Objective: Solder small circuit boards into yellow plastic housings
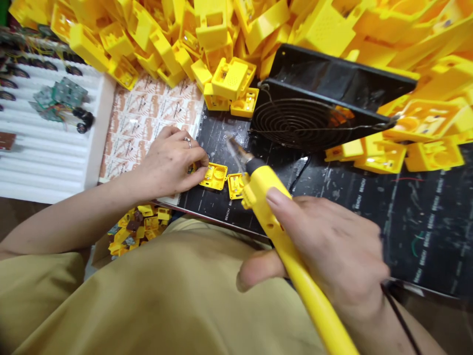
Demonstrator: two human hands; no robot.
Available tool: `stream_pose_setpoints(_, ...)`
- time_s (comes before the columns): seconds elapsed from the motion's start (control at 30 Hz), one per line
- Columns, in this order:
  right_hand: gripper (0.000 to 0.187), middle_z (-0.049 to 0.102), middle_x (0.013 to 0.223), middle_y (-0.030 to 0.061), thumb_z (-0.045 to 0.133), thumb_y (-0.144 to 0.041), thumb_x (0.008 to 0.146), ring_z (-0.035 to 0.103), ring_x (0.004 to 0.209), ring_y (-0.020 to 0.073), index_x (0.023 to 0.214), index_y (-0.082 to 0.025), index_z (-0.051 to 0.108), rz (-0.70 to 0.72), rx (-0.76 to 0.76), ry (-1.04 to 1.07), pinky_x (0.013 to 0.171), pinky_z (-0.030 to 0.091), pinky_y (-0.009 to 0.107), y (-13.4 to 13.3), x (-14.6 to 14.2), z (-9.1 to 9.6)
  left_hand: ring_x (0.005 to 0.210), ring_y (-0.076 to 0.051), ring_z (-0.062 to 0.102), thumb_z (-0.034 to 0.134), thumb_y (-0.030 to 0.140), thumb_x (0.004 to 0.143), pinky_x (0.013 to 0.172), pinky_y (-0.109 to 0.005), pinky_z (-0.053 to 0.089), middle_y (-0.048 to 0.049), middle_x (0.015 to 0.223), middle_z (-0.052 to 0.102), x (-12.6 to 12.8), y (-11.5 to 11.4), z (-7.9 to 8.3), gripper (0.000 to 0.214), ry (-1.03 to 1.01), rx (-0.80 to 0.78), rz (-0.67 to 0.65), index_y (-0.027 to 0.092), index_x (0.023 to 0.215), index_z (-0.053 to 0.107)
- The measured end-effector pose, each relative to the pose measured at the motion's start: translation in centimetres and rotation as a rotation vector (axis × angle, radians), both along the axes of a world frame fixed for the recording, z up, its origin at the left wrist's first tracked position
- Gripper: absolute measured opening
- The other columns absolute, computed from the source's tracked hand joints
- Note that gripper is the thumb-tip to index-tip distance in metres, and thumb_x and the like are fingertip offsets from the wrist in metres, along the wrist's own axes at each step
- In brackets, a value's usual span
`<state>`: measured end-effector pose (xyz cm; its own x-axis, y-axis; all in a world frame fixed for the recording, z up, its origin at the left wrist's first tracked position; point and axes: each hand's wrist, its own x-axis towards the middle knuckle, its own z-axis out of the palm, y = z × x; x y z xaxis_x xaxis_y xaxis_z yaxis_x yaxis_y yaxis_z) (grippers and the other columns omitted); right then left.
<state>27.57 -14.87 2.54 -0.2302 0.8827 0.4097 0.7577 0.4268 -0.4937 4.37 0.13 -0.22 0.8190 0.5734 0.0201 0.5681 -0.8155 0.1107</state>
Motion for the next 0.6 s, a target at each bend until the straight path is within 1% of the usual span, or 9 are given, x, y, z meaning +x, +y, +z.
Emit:
stream_pose_setpoints(0.07, 0.059, 0.061, 0.067, -0.002, 0.067, -0.032, 0.084, 0.061, 0.059, 0.0148, 0.138, -0.015, 0.047, 0.069, -0.024, -0.118, 0.06, 0.05, 0.029, 0.8, -0.2, -0.1, 0.085, -0.024, 0.059, 0.048, 0.033, 0.086, 0.085, -0.043, 0.04, -0.0049, 0.08, 0.069, -0.3, -0.1, 0.5, 0.023, -0.029, -0.018, 0.012, 0.019, 0.085, 0.066)
stream_pose_setpoints(0.13, 0.035, 0.057, 0.06, -0.0036, 0.066, -0.023, 0.086, 0.056, 0.051, 0.0116, 0.118, -0.012, 0.06, 0.172, 0.043, -0.228, 0.054, 0.046, 0.026, 1.7, -0.2, -0.6, 0.093, -0.024, 0.061, 0.048, 0.036, 0.09, 0.089, -0.042, 0.04, -0.0068, 0.096, 0.07, -0.6, -0.5, 0.6, 0.025, -0.072, -0.049, -0.01, 0.018, 0.097, 0.064)
stream_pose_setpoints(0.2, 0.02, 0.064, 0.069, 0.001, 0.067, -0.019, 0.085, 0.063, 0.061, 0.0138, 0.104, -0.013, 0.063, 0.236, 0.163, -0.265, 0.057, 0.049, 0.025, 2.6, 0.1, -1.5, 0.104, -0.023, 0.06, 0.049, 0.038, 0.092, 0.094, -0.039, 0.039, -0.0082, 0.113, 0.068, -0.8, -1.2, 0.5, 0.028, -0.11, -0.093, -0.084, 0.017, 0.106, 0.061)
stream_pose_setpoints(0.27, 0.02, 0.07, 0.086, 0.0072, 0.068, -0.025, 0.085, 0.069, 0.079, 0.0198, 0.102, -0.015, 0.062, 0.241, 0.224, -0.29, 0.064, 0.054, 0.028, 3.3, 0.3, -2.4, 0.115, -0.024, 0.057, 0.05, 0.04, 0.093, 0.1, -0.04, 0.036, -0.0098, 0.125, 0.064, -1.0, -1.8, 0.1, 0.032, -0.131, -0.119, -0.139, 0.016, 0.114, 0.057)
stream_pose_setpoints(0.3, 0.022, 0.071, 0.093, 0.009, 0.068, -0.028, 0.085, 0.069, 0.086, 0.022, 0.103, -0.016, 0.061, 0.233, 0.226, -0.309, 0.068, 0.056, 0.03, 3.5, 0.3, -2.8, 0.118, -0.024, 0.054, 0.051, 0.04, 0.093, 0.103, -0.042, 0.033, -0.0104, 0.129, 0.062, -1.1, -2.1, -0.1, 0.034, -0.144, -0.118, -0.134, 0.016, 0.117, 0.056)
stream_pose_setpoints(0.37, 0.026, 0.071, 0.097, 0.0085, 0.07, -0.03, 0.084, 0.069, 0.09, 0.0221, 0.103, -0.018, 0.06, 0.225, 0.222, -0.333, 0.074, 0.058, 0.033, 3.8, 0.1, -3.2, 0.117, -0.025, 0.054, 0.05, 0.04, 0.093, 0.105, -0.045, 0.03, -0.0103, 0.126, 0.063, -1.4, -2.2, -0.3, 0.034, -0.176, -0.1, -0.065, 0.017, 0.116, 0.057)
stream_pose_setpoints(0.4, 0.027, 0.071, 0.098, 0.0078, 0.072, -0.027, 0.082, 0.068, 0.091, 0.0213, 0.104, -0.019, 0.059, 0.239, 0.221, -0.328, 0.078, 0.058, 0.033, 3.8, -0.1, -3.2, 0.113, -0.025, 0.056, 0.05, 0.04, 0.092, 0.104, -0.045, 0.031, -0.0093, 0.121, 0.066, -1.5, -2.1, -0.3, 0.031, -0.19, -0.095, -0.019, 0.017, 0.113, 0.059)
stream_pose_setpoints(0.5, 0.036, 0.071, 0.085, 0.0021, 0.077, -0.015, 0.075, 0.067, 0.079, 0.0151, 0.107, -0.019, 0.061, 0.231, 0.228, -0.265, 0.077, 0.055, 0.027, 3.2, -0.7, -2.3, 0.097, -0.025, 0.059, 0.051, 0.035, 0.09, 0.095, -0.046, 0.035, -0.0054, 0.097, 0.071, -1.7, -1.4, -0.3, 0.022, -0.189, -0.115, 0.066, 0.019, 0.096, 0.065)
stream_pose_setpoints(0.6, 0.035, 0.067, 0.07, -0.0021, 0.068, -0.027, 0.086, 0.064, 0.064, 0.0116, 0.119, -0.019, 0.059, 0.14, 0.136, -0.191, 0.071, 0.053, 0.023, 1.7, -0.3, -0.6, 0.086, -0.023, 0.058, 0.051, 0.027, 0.087, 0.092, -0.047, 0.034, -0.0028, 0.083, 0.071, -1.3, -0.8, -0.4, 0.018, -0.162, -0.157, 0.072, 0.02, 0.081, 0.066)
